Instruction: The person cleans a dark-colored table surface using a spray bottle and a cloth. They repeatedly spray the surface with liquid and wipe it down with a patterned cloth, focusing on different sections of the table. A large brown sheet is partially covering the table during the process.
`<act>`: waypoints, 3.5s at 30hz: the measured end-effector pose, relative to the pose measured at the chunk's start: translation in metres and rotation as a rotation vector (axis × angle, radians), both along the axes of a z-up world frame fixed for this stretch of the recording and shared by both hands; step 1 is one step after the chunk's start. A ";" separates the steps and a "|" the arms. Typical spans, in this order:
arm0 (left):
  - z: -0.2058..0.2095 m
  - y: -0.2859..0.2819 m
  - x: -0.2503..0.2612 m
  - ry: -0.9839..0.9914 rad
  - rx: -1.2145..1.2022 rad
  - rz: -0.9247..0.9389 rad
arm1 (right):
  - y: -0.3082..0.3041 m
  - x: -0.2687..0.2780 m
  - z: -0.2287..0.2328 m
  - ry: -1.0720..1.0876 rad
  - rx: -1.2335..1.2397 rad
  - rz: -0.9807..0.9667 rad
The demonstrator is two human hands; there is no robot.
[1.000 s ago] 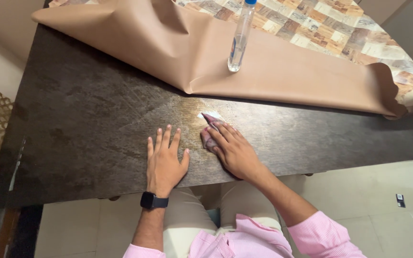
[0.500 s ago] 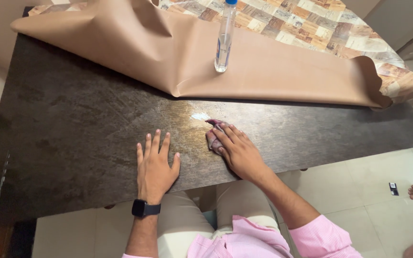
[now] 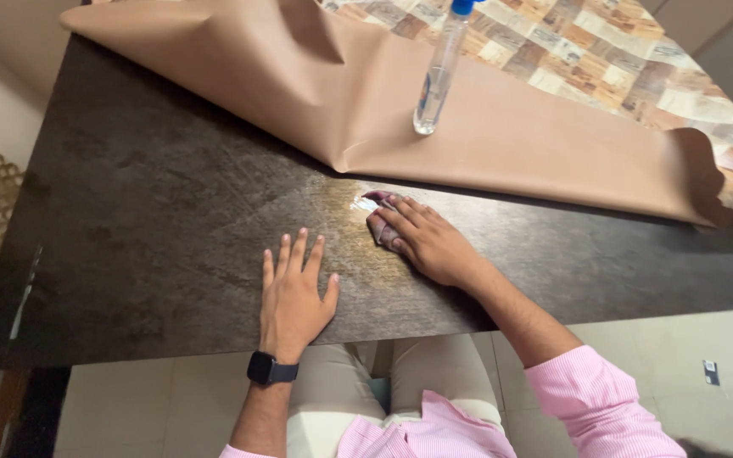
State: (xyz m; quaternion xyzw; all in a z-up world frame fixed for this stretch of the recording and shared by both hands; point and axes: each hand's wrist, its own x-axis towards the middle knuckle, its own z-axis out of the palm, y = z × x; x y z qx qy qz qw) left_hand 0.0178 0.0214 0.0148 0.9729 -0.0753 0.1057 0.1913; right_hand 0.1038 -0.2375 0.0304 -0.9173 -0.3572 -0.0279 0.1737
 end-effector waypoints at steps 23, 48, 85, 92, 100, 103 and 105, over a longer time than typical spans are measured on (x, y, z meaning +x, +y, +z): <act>0.001 0.001 0.002 0.017 -0.013 -0.002 | 0.026 0.031 -0.003 -0.082 0.024 0.070; -0.008 0.001 0.000 -0.013 -0.007 0.012 | -0.015 -0.112 0.006 0.132 -0.155 -0.022; -0.004 0.001 0.001 0.000 -0.071 0.035 | 0.125 0.077 -0.027 -0.068 0.059 0.112; -0.004 0.002 0.001 0.012 -0.079 0.037 | 0.128 0.081 -0.031 -0.054 0.046 0.106; -0.007 0.003 0.001 -0.049 -0.165 0.078 | 0.118 0.065 -0.030 -0.082 0.029 0.147; -0.010 0.004 0.001 -0.072 -0.185 0.074 | 0.109 0.052 -0.027 -0.084 0.024 0.180; -0.012 0.004 0.001 -0.080 -0.193 0.071 | 0.102 0.040 -0.024 -0.077 0.025 0.203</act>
